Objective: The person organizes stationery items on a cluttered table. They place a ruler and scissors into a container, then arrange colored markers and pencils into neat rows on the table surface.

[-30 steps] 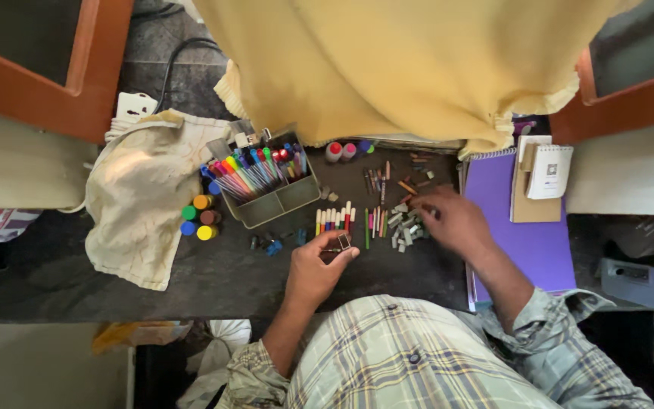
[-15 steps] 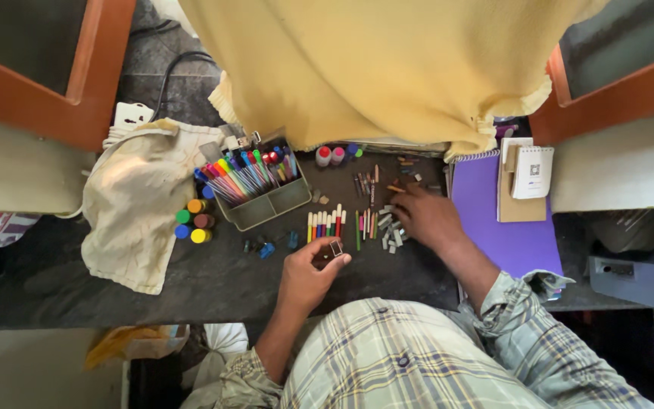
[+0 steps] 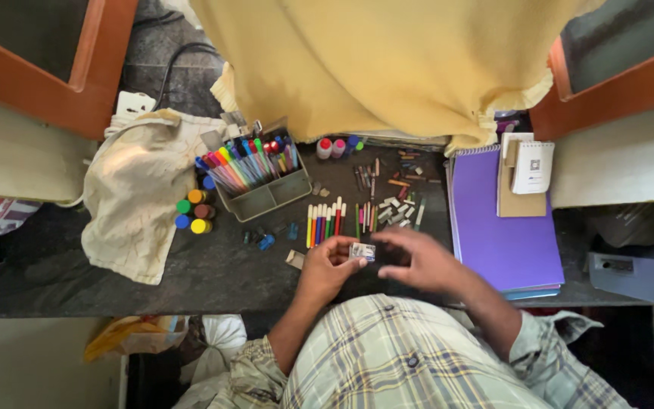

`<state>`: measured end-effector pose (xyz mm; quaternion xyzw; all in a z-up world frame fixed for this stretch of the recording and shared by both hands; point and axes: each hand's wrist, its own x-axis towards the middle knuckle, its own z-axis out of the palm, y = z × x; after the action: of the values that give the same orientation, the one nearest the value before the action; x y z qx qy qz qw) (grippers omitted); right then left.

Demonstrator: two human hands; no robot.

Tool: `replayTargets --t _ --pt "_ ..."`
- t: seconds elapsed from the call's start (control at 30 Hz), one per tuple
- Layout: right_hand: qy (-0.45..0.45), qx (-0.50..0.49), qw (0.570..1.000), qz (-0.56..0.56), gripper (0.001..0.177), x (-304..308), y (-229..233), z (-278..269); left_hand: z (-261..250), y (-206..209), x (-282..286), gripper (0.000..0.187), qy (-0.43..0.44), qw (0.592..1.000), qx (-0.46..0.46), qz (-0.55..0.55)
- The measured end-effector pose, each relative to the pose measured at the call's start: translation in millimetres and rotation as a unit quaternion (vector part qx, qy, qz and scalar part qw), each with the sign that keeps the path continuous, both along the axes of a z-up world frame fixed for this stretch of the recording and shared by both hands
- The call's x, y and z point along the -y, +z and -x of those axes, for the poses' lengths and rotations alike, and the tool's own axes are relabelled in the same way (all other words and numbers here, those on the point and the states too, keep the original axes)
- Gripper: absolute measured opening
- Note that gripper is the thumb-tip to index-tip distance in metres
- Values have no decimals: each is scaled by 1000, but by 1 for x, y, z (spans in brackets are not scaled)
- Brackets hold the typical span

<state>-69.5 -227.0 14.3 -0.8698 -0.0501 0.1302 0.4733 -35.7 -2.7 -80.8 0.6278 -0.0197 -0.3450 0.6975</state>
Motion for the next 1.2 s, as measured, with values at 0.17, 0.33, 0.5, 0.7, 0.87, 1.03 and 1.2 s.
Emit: replayTargets --t 0.17,0.33,0.5,0.7,0.87,1.03,1.2 --pt "-53 23 995 81 43 -18 -8 25 6 -3 11 43 -13 998 -47 28" --pt "-74 51 988 129 38 -13 -13 32 10 9 14 46 -23 999 -44 -6" --pt "-80 32 988 126 36 -17 4 32 14 26 13 45 -13 1000 1 -25" --pt "-67 36 988 134 36 -2 14 32 16 42 21 45 -30 995 43 -82" --pt "-58 4 989 136 39 19 23 37 20 52 40 40 -30 993 78 -84" --pt "-7 57 988 144 38 58 21 40 36 55 75 39 1 989 109 -104" --pt "19 96 981 166 34 102 22 46 64 51 122 38 45 982 137 -125"
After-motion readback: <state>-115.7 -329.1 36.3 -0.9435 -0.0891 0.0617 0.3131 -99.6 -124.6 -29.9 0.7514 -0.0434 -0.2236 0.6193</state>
